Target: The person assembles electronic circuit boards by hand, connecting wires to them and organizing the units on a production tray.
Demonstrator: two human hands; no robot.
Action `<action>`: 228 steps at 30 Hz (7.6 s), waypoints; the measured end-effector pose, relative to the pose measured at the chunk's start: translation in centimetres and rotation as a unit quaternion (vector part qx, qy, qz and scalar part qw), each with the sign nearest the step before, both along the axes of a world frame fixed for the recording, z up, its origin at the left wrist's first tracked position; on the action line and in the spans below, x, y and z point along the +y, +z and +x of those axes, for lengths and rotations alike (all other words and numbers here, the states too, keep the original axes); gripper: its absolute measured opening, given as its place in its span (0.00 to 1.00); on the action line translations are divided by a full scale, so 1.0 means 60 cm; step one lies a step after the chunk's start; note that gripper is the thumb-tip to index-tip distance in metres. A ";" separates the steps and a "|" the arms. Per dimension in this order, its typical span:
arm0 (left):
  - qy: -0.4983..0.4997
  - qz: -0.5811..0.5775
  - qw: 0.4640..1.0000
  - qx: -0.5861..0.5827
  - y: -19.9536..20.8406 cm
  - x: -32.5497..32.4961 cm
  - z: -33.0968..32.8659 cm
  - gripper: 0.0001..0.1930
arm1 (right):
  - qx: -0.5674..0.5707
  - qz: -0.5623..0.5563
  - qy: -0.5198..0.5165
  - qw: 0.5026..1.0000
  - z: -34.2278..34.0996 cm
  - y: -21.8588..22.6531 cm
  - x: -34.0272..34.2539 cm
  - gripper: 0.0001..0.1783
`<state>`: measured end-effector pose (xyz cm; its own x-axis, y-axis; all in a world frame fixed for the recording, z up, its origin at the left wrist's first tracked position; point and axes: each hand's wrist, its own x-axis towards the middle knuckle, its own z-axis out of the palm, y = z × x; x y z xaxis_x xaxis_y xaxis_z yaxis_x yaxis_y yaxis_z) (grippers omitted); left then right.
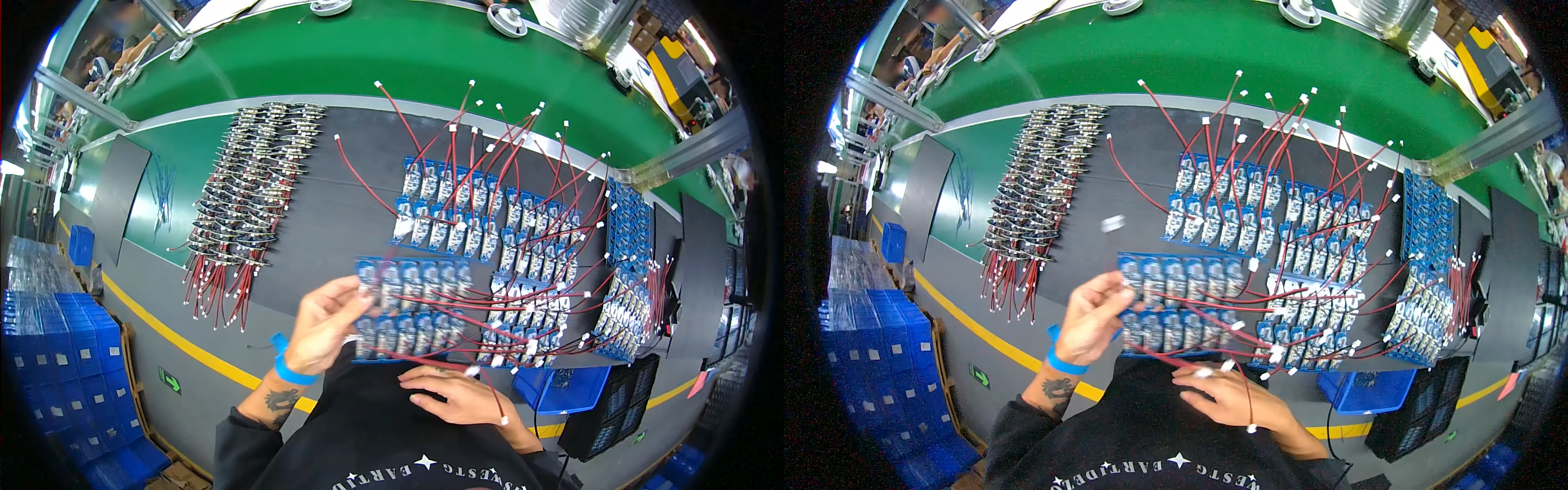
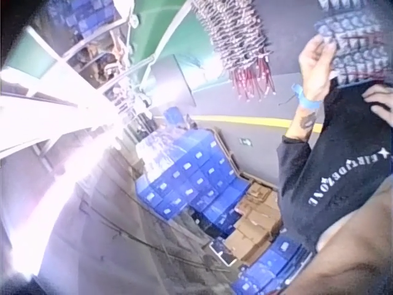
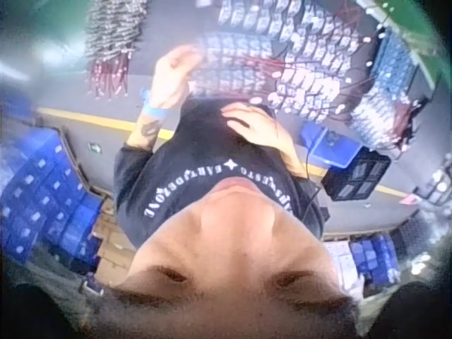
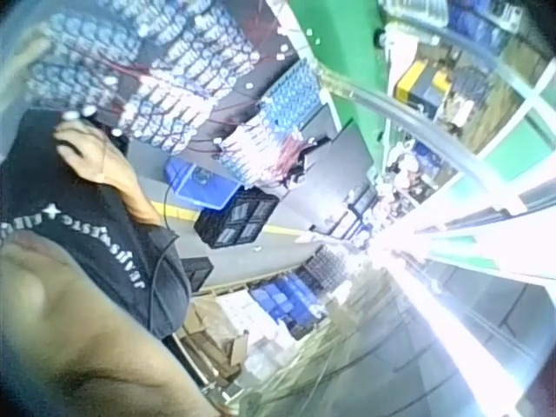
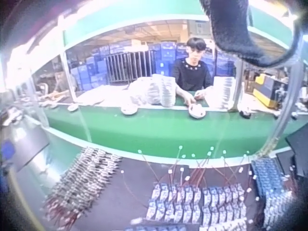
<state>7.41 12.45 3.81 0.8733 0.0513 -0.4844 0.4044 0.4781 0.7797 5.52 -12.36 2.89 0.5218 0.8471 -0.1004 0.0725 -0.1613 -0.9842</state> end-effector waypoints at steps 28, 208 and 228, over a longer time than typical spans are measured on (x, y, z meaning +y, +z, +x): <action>0.167 -0.090 0.979 -0.076 -0.011 0.071 -0.061 0.20 | 0.275 0.140 -0.331 0.892 0.172 0.013 0.248 0.26; 0.079 0.050 0.987 -0.129 0.026 0.237 -0.059 0.17 | -0.371 -0.200 -0.002 0.907 0.299 0.032 0.281 0.07; 0.143 -0.038 0.967 -0.206 0.016 0.248 -0.084 0.15 | 0.013 -0.056 0.385 0.921 0.287 0.046 0.292 0.07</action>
